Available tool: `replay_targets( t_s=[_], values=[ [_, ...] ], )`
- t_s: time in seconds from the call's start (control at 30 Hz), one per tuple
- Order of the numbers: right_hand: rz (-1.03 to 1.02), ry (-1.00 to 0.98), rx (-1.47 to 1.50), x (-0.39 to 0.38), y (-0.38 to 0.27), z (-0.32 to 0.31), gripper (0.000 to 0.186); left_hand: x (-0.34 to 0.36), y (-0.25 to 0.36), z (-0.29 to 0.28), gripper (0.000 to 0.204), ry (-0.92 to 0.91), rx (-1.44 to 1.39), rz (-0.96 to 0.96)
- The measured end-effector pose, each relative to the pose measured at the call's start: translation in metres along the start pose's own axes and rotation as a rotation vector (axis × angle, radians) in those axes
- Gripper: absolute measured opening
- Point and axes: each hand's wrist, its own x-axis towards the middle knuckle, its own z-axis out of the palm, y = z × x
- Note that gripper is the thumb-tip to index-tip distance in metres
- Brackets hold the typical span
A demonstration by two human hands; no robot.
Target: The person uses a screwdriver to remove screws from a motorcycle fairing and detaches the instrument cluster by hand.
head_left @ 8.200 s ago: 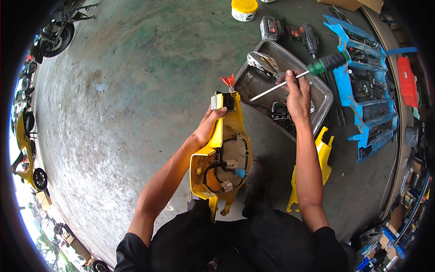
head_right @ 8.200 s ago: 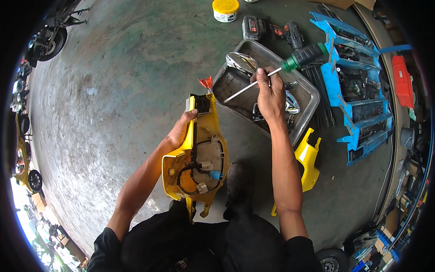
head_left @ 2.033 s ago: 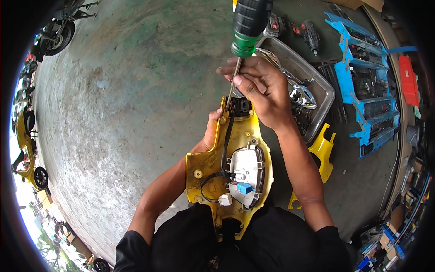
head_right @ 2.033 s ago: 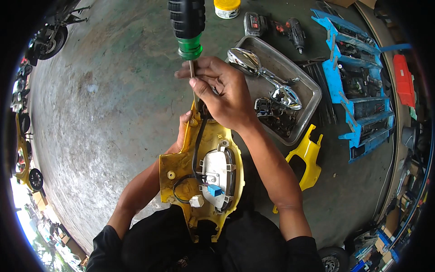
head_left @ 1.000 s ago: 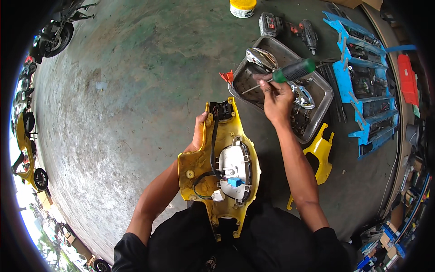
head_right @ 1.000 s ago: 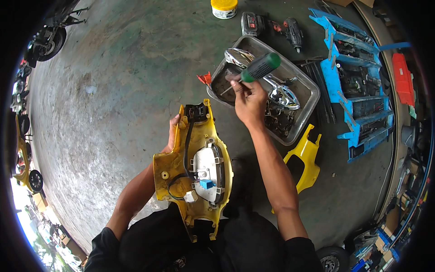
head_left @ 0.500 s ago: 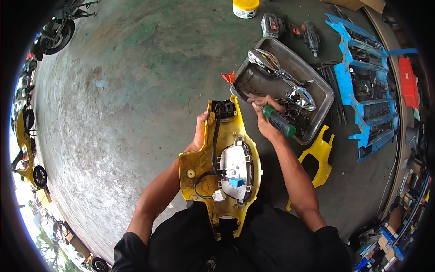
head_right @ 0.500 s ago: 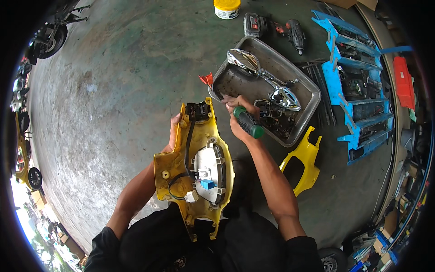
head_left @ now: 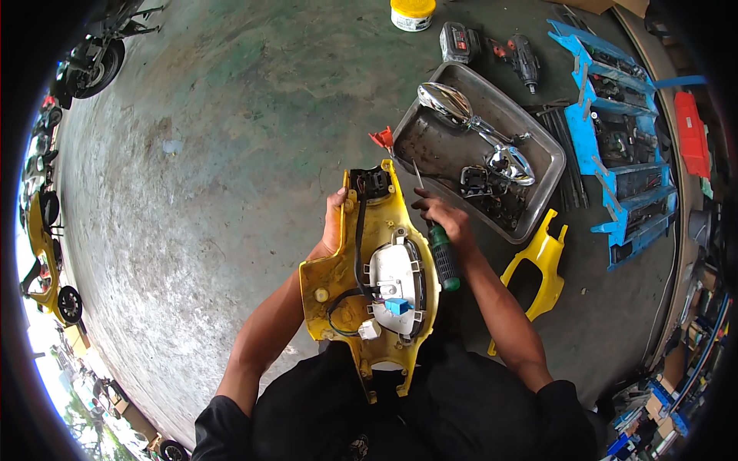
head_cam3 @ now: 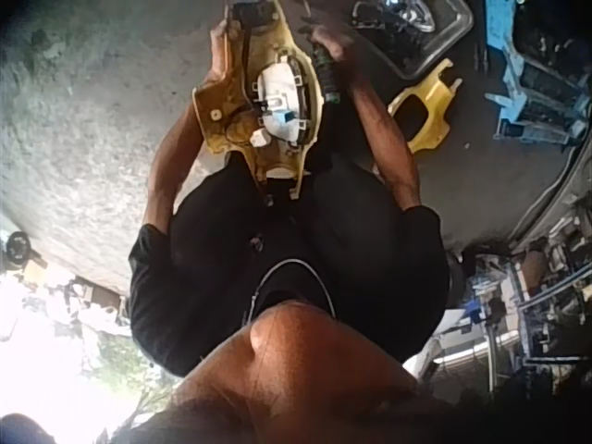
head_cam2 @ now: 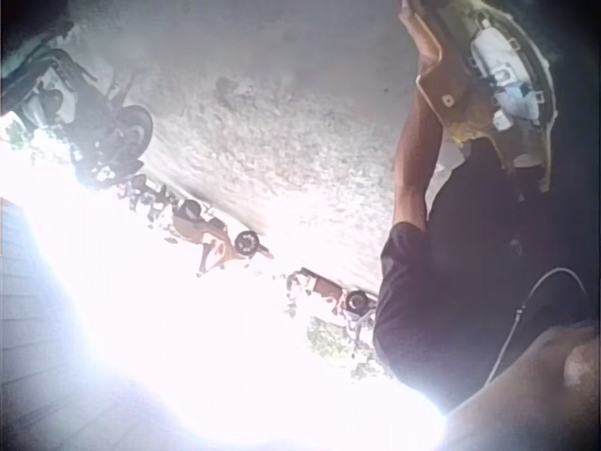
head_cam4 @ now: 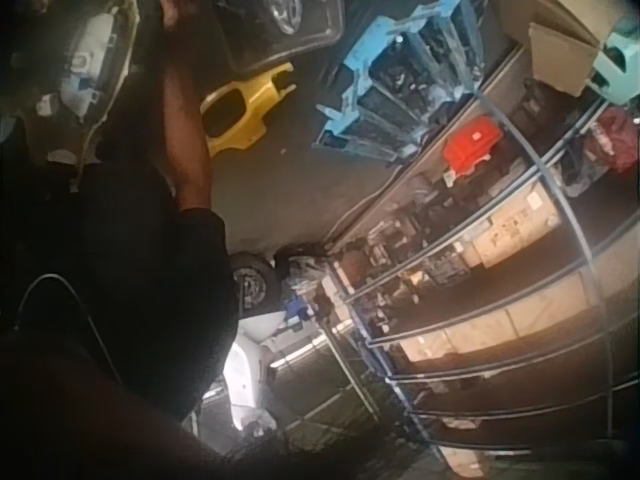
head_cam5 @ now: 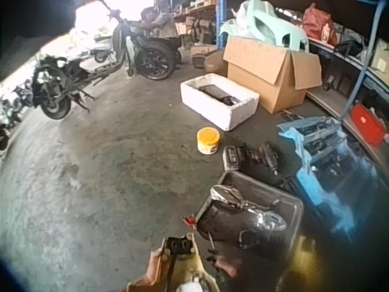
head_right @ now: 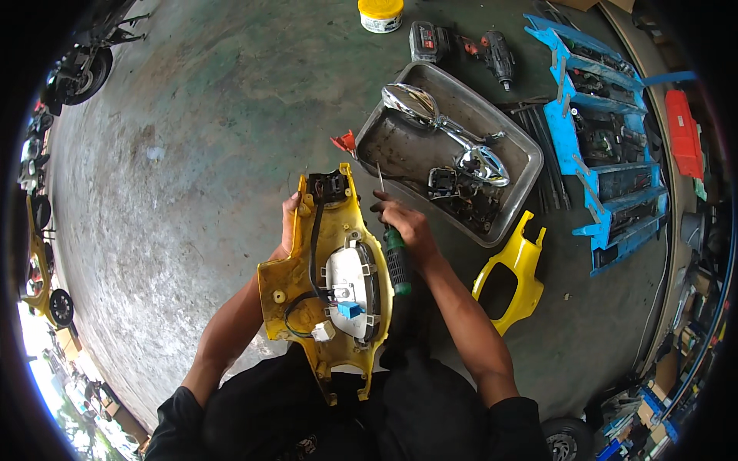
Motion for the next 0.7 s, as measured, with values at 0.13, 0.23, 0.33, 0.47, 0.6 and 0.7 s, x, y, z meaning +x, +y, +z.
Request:
replay_targets(
  t_s=[0.13, 0.23, 0.33, 0.47, 0.6, 0.7],
  values=[
    [-0.013, 0.024, 0.024, -0.010, -0.002, -0.003, 0.012, -0.006, 0.013, -0.003, 0.081, -0.014, -0.012, 0.005],
    [0.005, 0.066, 0.027, -0.004, -0.009, -0.005, 0.011, -0.005, 0.018, 0.002, 0.081, -0.051, -0.019, 0.009],
    [-0.009, 0.033, 0.039, 0.000, -0.012, -0.003, 0.013, 0.001, 0.017, 0.002, 0.081, -0.068, 0.012, 0.028],
    [-0.077, 0.131, -0.095, -0.004, -0.018, -0.004, 0.013, 0.001, 0.019, 0.000, 0.081, -0.069, 0.010, 0.051],
    [-0.144, -0.103, -0.253, -0.026, -0.028, -0.018, 0.009, 0.000, 0.028, -0.003, 0.082, -0.075, 0.005, 0.028],
    [-0.250, -0.219, -0.504, -0.047, -0.027, -0.012, 0.011, -0.005, 0.039, 0.015, 0.082, -0.074, 0.067, 0.045]
  ],
)
